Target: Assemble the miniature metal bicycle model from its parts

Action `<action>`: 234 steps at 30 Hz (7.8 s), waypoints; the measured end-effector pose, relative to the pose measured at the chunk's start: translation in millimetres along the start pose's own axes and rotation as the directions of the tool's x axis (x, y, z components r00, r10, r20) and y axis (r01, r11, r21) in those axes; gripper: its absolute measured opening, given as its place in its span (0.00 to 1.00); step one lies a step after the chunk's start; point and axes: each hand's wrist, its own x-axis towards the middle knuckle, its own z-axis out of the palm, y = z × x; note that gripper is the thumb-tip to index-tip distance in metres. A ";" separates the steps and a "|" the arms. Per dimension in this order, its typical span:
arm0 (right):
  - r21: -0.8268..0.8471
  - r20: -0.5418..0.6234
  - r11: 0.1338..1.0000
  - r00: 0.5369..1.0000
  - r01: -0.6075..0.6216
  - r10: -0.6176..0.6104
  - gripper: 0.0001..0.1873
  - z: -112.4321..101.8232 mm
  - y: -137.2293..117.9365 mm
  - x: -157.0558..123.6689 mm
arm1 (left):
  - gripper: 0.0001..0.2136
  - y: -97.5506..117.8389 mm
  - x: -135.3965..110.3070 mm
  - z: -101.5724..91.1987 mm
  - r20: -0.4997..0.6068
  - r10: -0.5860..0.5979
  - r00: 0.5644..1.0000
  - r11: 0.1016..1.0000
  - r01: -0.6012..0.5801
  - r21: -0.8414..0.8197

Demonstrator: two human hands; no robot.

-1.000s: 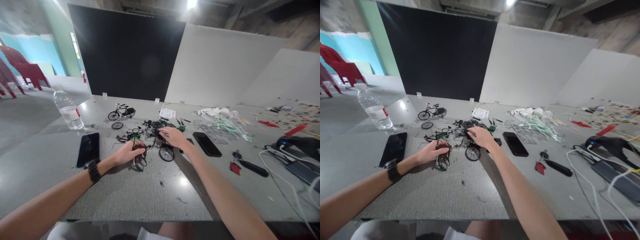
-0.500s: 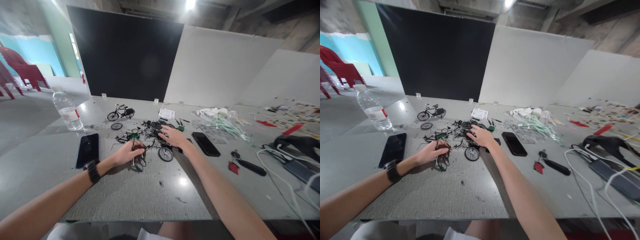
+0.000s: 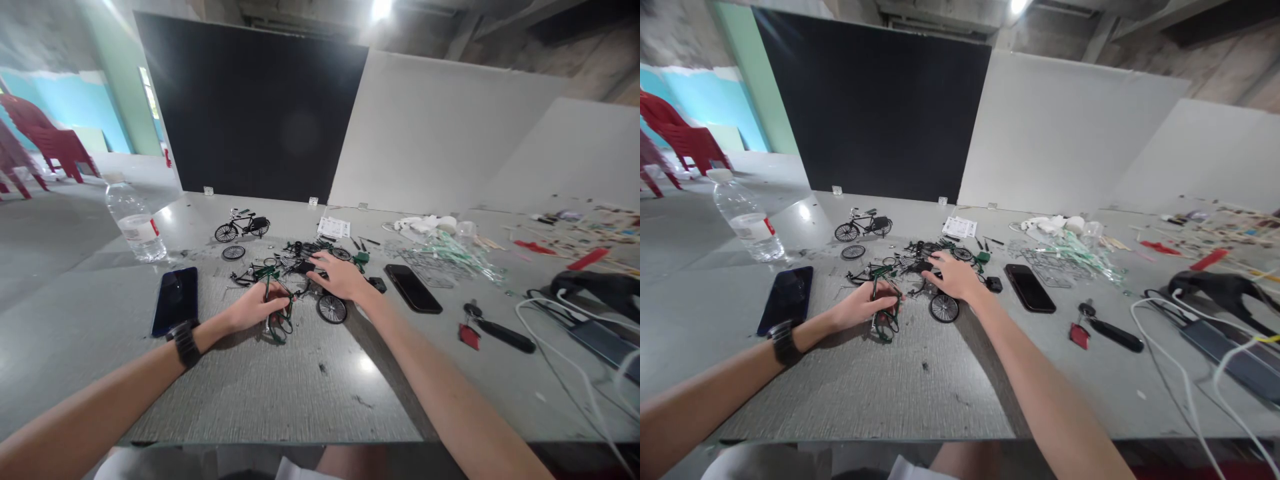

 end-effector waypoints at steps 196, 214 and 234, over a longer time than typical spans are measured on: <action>0.588 -0.549 0.779 0.814 0.217 0.187 0.13 -2.5 -104.7 -17.9 | 0.21 -12.0 5.5 -8.6 -0.221 0.190 0.956 0.922 -0.251 -0.295; 0.680 -0.443 0.697 0.885 0.228 0.142 0.14 4.3 -104.0 -13.3 | 0.14 -3.8 0.9 -11.6 -0.260 0.086 0.962 0.807 -0.220 -0.548; 0.483 -0.309 0.873 0.920 -0.068 0.243 0.18 0.0 -93.4 -15.0 | 0.10 -3.1 7.0 -28.8 -0.437 -0.088 0.895 0.816 -0.187 -0.548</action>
